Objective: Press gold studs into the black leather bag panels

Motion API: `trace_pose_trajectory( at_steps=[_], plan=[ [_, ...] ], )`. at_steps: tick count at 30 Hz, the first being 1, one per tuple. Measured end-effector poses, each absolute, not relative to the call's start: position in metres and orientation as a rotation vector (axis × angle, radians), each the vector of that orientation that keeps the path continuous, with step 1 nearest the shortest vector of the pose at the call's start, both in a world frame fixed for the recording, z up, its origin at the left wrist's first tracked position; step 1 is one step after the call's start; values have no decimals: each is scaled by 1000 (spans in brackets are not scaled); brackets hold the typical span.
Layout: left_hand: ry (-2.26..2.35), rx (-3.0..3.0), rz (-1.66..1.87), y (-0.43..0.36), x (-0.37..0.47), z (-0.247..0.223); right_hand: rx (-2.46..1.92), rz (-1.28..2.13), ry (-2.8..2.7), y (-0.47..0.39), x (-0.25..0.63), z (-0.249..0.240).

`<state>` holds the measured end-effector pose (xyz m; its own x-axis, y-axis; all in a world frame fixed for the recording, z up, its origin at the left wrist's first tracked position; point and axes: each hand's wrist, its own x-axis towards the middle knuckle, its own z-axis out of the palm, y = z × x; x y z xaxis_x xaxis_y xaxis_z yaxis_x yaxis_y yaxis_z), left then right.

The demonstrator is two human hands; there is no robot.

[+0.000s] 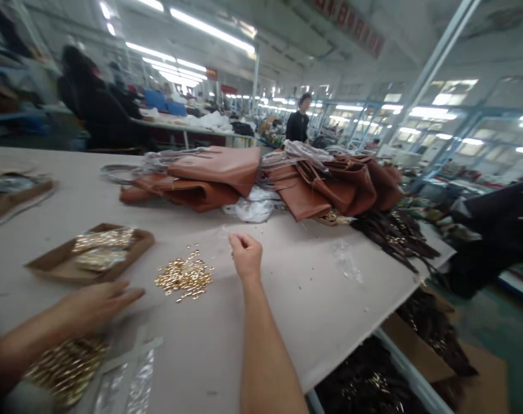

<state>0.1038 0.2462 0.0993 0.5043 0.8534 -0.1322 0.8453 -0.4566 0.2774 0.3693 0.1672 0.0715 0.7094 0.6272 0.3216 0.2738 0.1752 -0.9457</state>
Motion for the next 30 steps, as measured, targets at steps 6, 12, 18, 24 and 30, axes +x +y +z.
trace_pose_trajectory(
  at_steps=[6,12,18,24,30],
  plan=[
    [1682,2389,-109,229,105,115,-1329,315,-726,154,374,67],
    [1903,2187,-200,221,65,111,-1262,419,-585,169,386,41],
    [1726,2186,-53,196,92,105,-1273,437,-544,167,389,35],
    [1498,2222,250,201,122,88,-1283,469,-449,166,398,27],
    [1549,2252,526,220,129,62,-1265,513,-382,173,399,20]
  ],
)
